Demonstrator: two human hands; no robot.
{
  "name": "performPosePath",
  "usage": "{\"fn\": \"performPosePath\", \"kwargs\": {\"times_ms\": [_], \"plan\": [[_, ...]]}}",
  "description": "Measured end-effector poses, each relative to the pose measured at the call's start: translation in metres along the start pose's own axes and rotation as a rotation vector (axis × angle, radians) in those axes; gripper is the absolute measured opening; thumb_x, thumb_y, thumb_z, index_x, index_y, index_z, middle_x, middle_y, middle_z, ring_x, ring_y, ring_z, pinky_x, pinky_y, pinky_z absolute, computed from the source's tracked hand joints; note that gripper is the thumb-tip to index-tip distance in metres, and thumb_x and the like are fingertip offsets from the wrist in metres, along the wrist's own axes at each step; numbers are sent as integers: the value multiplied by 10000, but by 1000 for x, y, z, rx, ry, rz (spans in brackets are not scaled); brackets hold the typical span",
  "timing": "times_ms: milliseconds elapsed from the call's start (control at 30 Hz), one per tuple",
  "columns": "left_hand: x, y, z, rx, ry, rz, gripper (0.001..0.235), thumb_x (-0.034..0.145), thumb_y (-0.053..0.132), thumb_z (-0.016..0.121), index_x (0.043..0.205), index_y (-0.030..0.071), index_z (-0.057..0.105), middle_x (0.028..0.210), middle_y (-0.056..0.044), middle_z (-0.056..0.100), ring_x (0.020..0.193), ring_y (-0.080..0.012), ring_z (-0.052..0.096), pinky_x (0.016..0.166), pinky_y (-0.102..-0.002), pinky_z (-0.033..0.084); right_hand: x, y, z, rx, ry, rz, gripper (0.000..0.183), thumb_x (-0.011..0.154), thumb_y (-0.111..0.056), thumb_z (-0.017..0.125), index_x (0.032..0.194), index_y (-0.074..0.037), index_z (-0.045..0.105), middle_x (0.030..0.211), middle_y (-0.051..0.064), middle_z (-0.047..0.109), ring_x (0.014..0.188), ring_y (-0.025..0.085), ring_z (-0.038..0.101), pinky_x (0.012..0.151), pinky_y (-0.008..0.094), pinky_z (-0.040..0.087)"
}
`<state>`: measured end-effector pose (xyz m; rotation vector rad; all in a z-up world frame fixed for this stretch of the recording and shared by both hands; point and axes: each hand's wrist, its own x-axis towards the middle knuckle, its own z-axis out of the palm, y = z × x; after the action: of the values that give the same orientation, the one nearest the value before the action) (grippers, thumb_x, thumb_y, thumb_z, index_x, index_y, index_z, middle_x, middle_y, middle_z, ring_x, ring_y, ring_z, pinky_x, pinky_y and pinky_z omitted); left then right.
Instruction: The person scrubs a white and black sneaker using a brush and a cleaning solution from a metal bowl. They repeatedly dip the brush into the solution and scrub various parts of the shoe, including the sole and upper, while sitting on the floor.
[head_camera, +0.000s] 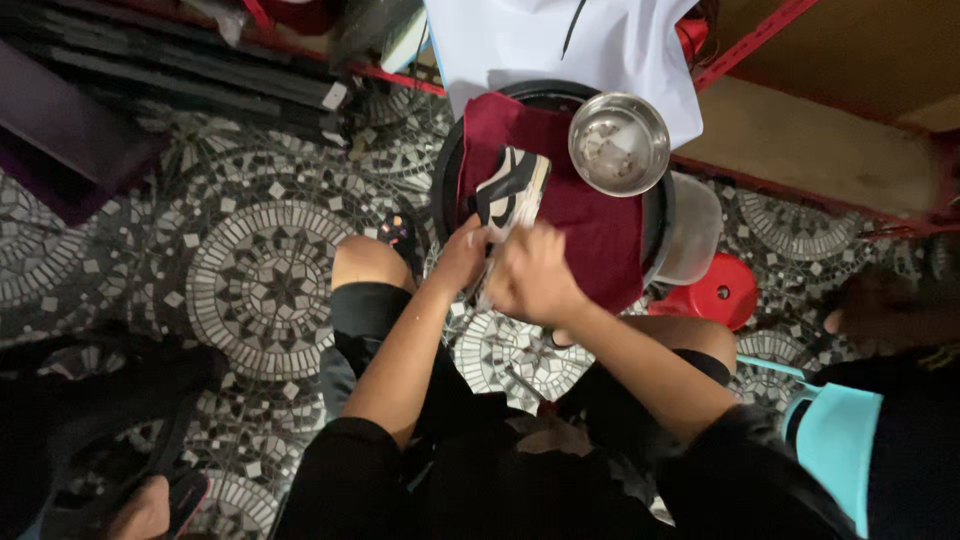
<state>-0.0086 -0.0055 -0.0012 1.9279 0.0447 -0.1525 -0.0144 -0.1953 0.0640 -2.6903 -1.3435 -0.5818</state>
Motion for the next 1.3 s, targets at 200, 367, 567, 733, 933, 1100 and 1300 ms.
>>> {"fn": "performPosePath", "kwargs": {"times_ms": [200, 367, 567, 733, 933, 1100, 1300], "plan": [[26, -81, 28, -111, -1, -88, 546, 1121, 486, 500, 1540, 155, 613, 1466, -227, 694, 1447, -432, 586, 1258, -553, 444, -40, -59, 16, 121, -3, -77, 611, 985, -594, 569, 1327, -88, 592, 1350, 346, 554, 1193, 576, 590, 911, 700, 432], [16, -82, 31, -97, 38, 48, 465, 1154, 352, 514, 1448, 12, 632, 1369, -343, 700, 1347, -534, 609, 1146, -616, 488, -8, 0, 7, -4, -31, 124, 607, 1033, -599, 505, 1354, -99, 625, 1311, 314, 550, 1196, 551, 573, 935, 641, 445], [33, -100, 37, 116, -16, 31, 472, 1153, 317, 488, 1352, -69, 674, 1447, -397, 640, 1407, -563, 563, 1144, -592, 483, -38, -20, 47, 59, -102, -74, 822, 899, -733, 537, 1425, -104, 604, 1369, 340, 561, 1264, 597, 537, 1070, 775, 344], [13, -72, 21, -181, -107, -270, 765, 1189, 467, 402, 1784, 1, 283, 1777, -331, 356, 1646, -501, 331, 1363, -591, 276, 8, 48, 20, 408, -7, 329, 713, 966, -803, 564, 1248, -149, 604, 1361, 145, 455, 1222, 396, 444, 950, 498, 359], [7, -35, 4, -62, 106, 253, 337, 1164, 209, 497, 1180, -29, 734, 1199, -336, 736, 1212, -505, 668, 1063, -538, 534, 6, 41, 20, 401, 34, -54, 811, 721, -768, 672, 1215, -125, 644, 1378, 249, 555, 1218, 463, 547, 962, 555, 387], [16, -45, 20, -170, 13, -315, 760, 1112, 494, 498, 1715, 30, 495, 1764, -250, 447, 1672, -381, 344, 1416, -480, 230, 26, 71, 12, 411, 140, 112, 518, 1021, -596, 587, 1135, -93, 534, 1252, 229, 484, 1138, 474, 480, 966, 541, 353], [11, -27, 16, -122, 51, -92, 487, 1093, 302, 527, 1418, 3, 731, 1387, -301, 734, 1388, -467, 639, 1180, -588, 485, 26, 78, 16, 311, 103, -20, 495, 1007, -539, 643, 1165, -78, 560, 1259, 239, 525, 1106, 470, 522, 911, 536, 396]]}}
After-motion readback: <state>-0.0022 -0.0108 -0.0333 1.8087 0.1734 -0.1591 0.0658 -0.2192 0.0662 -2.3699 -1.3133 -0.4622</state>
